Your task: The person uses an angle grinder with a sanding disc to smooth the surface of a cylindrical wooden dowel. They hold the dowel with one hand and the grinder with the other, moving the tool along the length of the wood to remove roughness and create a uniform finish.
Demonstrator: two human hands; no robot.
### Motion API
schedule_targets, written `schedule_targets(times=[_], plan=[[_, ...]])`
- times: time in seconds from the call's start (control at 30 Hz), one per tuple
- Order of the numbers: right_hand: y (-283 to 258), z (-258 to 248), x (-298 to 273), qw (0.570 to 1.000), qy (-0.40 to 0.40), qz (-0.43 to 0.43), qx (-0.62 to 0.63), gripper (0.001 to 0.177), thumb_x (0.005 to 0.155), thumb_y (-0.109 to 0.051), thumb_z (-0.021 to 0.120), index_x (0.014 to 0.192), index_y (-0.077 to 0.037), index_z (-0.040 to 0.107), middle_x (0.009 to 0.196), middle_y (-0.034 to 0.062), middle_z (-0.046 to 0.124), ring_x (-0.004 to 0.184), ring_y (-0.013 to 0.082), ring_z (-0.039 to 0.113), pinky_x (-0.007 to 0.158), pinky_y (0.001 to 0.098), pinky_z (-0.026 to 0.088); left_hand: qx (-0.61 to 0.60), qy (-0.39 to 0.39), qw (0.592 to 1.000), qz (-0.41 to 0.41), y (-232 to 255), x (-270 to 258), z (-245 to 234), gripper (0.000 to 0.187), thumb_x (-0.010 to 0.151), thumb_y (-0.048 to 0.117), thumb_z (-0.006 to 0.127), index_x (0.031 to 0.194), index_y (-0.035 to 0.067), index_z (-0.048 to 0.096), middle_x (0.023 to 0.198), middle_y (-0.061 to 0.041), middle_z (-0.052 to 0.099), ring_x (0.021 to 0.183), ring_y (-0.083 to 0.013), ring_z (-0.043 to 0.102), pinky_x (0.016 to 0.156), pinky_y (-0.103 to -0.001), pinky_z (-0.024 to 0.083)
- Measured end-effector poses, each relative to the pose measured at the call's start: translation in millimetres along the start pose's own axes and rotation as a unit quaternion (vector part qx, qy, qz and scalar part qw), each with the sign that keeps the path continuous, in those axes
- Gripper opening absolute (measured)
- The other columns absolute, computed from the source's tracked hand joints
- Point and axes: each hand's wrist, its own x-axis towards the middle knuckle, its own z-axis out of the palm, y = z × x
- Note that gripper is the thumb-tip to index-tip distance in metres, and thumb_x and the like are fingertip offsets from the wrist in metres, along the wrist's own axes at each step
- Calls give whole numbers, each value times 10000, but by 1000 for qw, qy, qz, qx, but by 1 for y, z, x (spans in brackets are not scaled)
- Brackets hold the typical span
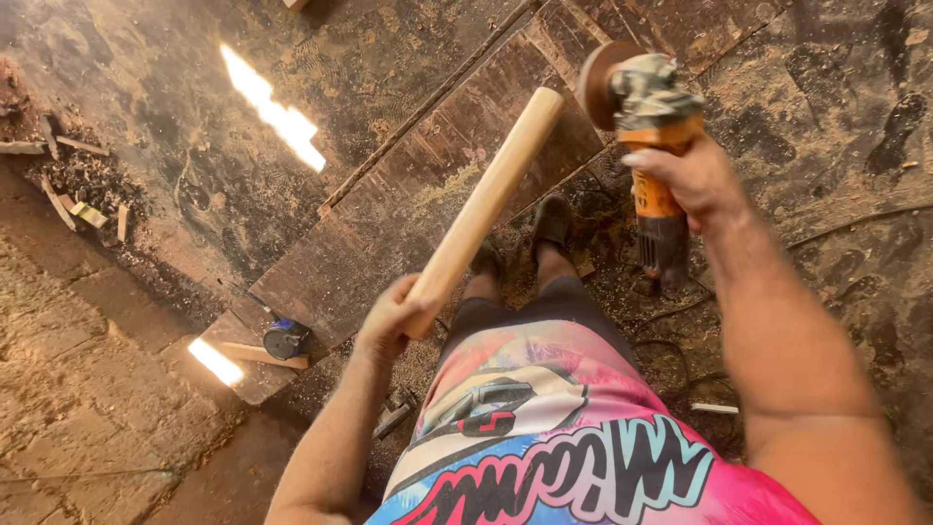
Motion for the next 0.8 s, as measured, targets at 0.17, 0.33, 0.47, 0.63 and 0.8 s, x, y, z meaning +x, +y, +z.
schedule_targets(times=[0.17,0.33,0.47,0.63,0.8], plan=[[75,-5,-52,957,-39,-118,261,596,870,-279,762,1365,-42,529,1028,108,639,879,210,695,781,410,642,271,138,952,26,43,-4,-8,618,748,451,811,1287,171,700,1136,-62,751,1019,-221,701,931,-378,586],[154,-14,-87,909,-26,-38,414,578,846,-312,782,1310,-64,546,982,118,686,886,252,705,825,443,626,629,172,713,256,50,9,30,620,895,390,768,1412,143,532,1460,-150,510,1390,-340,412,1180,-494,269],[194,-29,-104,874,-27,-4,485,569,862,-343,793,1250,9,572,1032,155,693,943,304,709,897,492,606,675,112,614,393,51,70,97,814,890,317,756,1548,69,345,1522,-176,454,1429,-337,404,1212,-467,305],[205,-39,-120,874,-17,-27,485,547,842,-326,804,1252,-41,578,1047,152,683,961,309,698,907,509,590,679,84,588,433,64,104,109,878,842,334,803,1497,-20,338,1387,-209,533,1317,-360,478,1114,-485,390],[196,-38,-117,871,-18,-19,491,571,842,-351,812,1238,-23,564,1044,145,688,941,309,697,899,514,592,620,100,689,363,79,108,141,819,832,33,733,1567,113,381,1251,-119,653,1158,-292,605,1086,-407,495]])
